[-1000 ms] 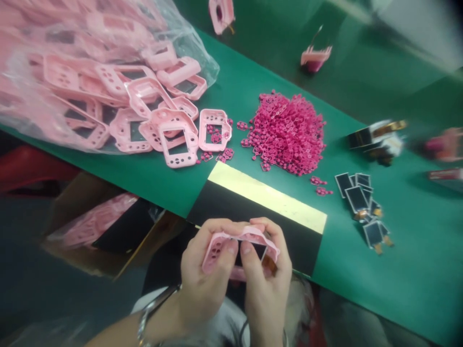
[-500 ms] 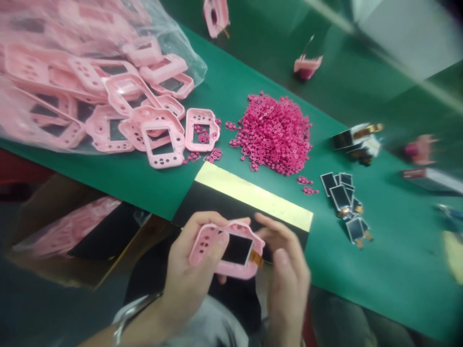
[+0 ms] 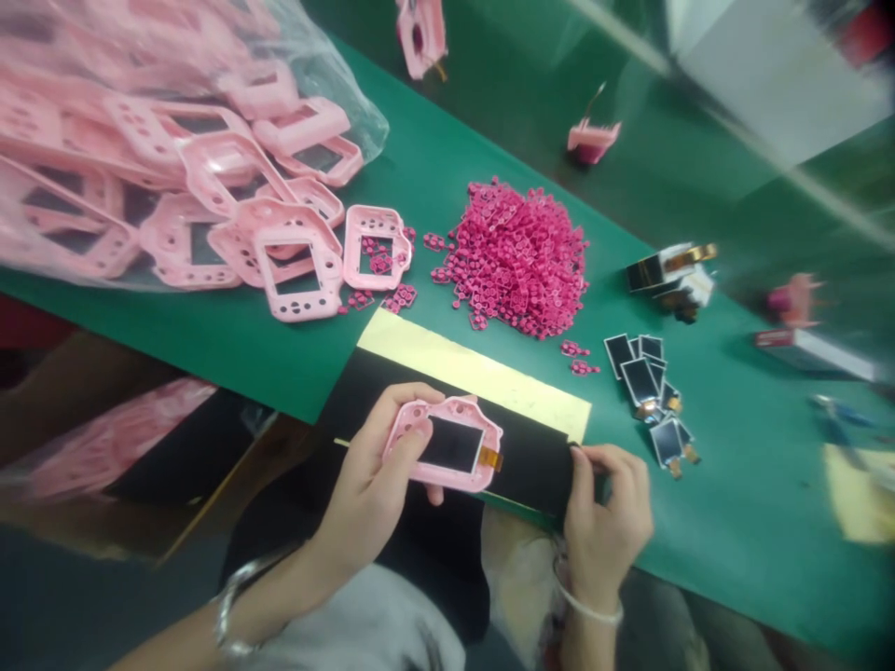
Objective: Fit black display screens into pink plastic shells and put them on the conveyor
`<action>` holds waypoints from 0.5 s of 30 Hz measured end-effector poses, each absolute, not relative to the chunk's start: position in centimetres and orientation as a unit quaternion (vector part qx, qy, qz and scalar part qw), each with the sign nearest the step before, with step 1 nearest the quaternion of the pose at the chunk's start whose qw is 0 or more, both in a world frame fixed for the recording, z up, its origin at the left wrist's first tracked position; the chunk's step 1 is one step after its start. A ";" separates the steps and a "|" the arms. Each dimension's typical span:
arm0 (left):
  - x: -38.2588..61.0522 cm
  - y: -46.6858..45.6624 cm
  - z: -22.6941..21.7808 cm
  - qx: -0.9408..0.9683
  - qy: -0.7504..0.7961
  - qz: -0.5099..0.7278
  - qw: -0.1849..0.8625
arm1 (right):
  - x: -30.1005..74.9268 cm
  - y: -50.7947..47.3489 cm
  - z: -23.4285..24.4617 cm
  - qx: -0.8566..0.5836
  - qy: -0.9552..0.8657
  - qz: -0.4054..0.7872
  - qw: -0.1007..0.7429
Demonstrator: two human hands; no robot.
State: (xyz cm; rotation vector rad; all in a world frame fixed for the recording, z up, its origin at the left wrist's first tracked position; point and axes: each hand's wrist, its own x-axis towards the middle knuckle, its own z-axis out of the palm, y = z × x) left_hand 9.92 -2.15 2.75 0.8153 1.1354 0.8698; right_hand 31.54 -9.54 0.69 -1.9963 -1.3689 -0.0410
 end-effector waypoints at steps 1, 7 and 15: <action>9.9 -2.1 2.8 0.362 0.502 0.386 0.684 | 31.3 -9.6 1.1 -0.781 -0.479 -0.041 0.399; 10.1 -1.8 3.0 0.372 0.493 0.370 0.694 | 28.0 -8.5 5.4 -0.763 -0.489 0.149 0.396; 10.5 -1.8 2.9 0.427 0.517 0.361 0.648 | 24.9 -5.5 5.9 -0.681 -0.549 0.368 0.315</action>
